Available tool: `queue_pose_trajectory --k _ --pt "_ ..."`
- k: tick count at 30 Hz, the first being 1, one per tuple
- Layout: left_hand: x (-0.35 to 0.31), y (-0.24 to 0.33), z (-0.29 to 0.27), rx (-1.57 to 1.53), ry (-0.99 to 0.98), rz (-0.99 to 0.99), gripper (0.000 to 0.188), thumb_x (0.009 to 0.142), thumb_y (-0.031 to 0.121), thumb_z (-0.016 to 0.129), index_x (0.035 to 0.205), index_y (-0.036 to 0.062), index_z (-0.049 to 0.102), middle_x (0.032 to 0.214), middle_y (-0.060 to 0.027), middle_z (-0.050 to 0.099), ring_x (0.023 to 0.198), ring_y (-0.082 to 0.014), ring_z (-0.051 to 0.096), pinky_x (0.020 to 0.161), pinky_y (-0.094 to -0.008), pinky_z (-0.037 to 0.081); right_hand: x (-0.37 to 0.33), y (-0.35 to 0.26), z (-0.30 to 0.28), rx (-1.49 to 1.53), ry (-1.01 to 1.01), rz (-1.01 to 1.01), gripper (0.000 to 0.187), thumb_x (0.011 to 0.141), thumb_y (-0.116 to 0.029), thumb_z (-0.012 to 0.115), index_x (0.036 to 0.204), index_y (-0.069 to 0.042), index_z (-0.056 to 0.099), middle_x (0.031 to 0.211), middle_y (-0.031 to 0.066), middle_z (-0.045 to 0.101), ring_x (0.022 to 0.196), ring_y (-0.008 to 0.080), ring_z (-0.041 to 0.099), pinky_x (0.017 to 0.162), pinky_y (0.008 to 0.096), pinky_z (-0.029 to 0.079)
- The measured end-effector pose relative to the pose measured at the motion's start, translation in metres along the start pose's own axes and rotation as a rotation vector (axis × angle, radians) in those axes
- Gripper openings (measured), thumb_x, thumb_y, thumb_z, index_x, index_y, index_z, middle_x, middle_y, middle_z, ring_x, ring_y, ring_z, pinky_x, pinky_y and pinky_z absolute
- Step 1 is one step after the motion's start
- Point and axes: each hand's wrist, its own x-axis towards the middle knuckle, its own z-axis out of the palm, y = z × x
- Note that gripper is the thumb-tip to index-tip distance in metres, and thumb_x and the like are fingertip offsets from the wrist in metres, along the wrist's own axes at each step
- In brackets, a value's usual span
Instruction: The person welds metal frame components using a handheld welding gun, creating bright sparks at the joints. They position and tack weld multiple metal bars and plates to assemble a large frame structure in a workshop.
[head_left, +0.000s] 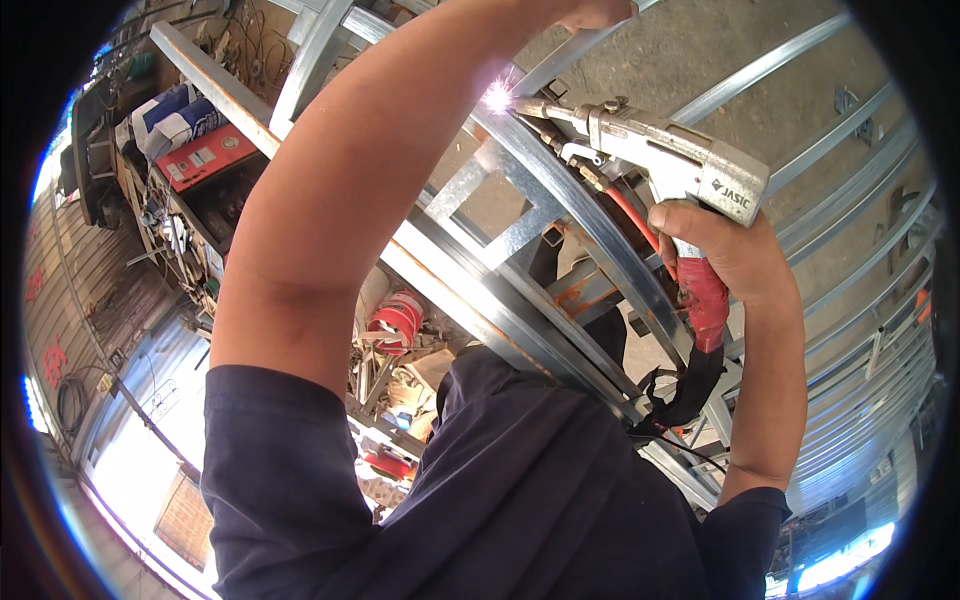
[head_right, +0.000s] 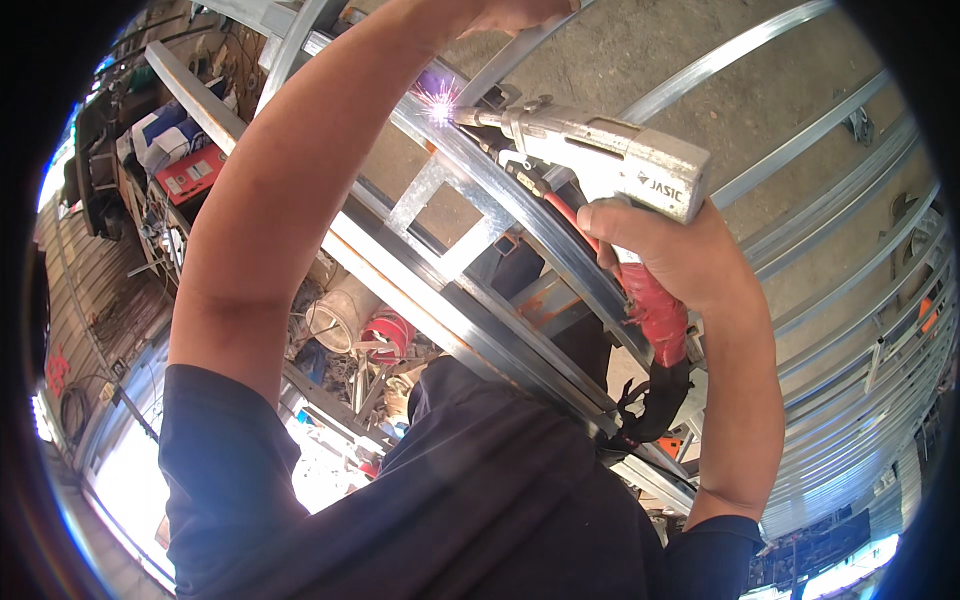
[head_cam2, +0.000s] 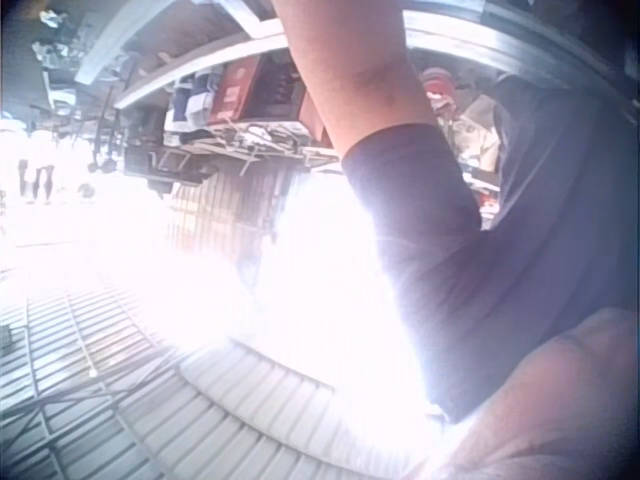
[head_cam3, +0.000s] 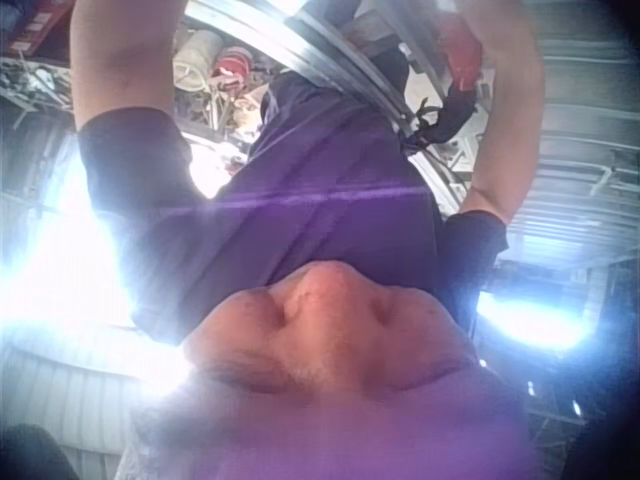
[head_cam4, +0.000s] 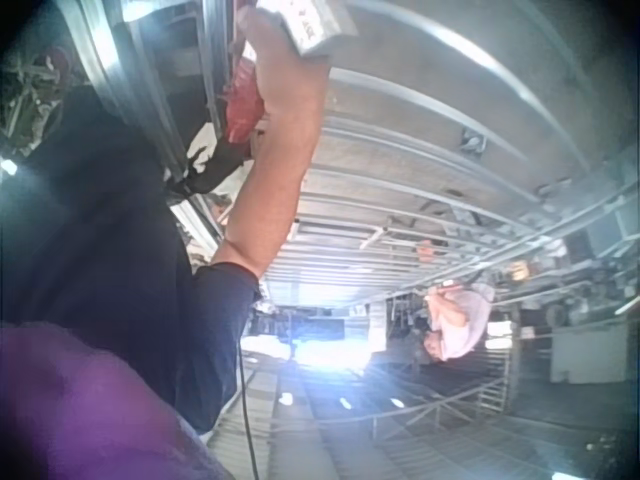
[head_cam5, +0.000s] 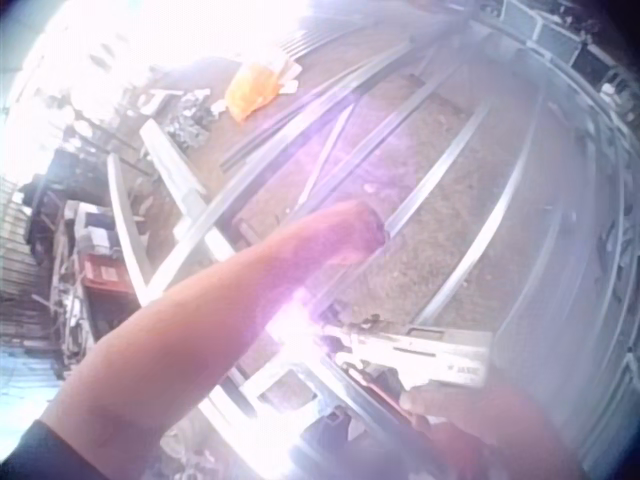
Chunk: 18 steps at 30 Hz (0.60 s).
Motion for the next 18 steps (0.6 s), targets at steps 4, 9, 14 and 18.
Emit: queue_pose_trajectory --k 4,9,14,18 --pt "-0.003 0.001 -0.006 0.0 0.008 0.019 0.023 0.089 0.021 0.063 0.096 0.0033 0.076 0.092 -0.021 0.074 0.085 -0.0383 0.073 0.076 -0.0497 0.056 -0.002 -0.002 0.002 0.012 -0.017 -0.019 0.032 0.085 -0.012 0.078 0.112 0.001 0.069 0.083 0.0057 0.069 0.065 0.0142 0.064 0.059 0.0313 0.054" --pt "-0.003 0.01 -0.012 -0.076 0.002 0.036 0.023 0.089 0.021 0.063 0.095 0.0034 0.076 0.092 -0.0209 0.074 0.084 -0.0384 0.073 0.076 -0.0497 0.056 -0.001 -0.003 0.0 0.015 0.01 -0.01 0.032 0.085 -0.013 0.077 0.113 0.002 0.069 0.084 0.0064 0.07 0.065 0.0146 0.065 0.059 0.031 0.054" --pt "-0.017 0.008 -0.016 -0.084 0.006 0.004 0.022 0.089 0.021 0.064 0.094 0.0034 0.076 0.091 -0.0208 0.074 0.084 -0.0385 0.073 0.075 -0.0496 0.056 -0.001 -0.001 -0.002 -0.01 -0.007 0.008 0.034 0.085 -0.012 0.077 0.115 0.003 0.069 0.084 0.0063 0.069 0.065 0.0148 0.064 0.059 0.0311 0.054" --pt "-0.01 0.005 -0.007 -0.03 0.015 0.065 0.022 0.088 0.021 0.065 0.094 0.0035 0.077 0.091 -0.0207 0.074 0.084 -0.0385 0.073 0.075 -0.0496 0.056 -0.002 -0.004 0.0 -0.014 -0.012 -0.019 0.04 0.085 -0.012 0.077 0.121 0.002 0.067 0.084 0.0053 0.068 0.066 0.0143 0.063 0.059 0.0311 0.053"
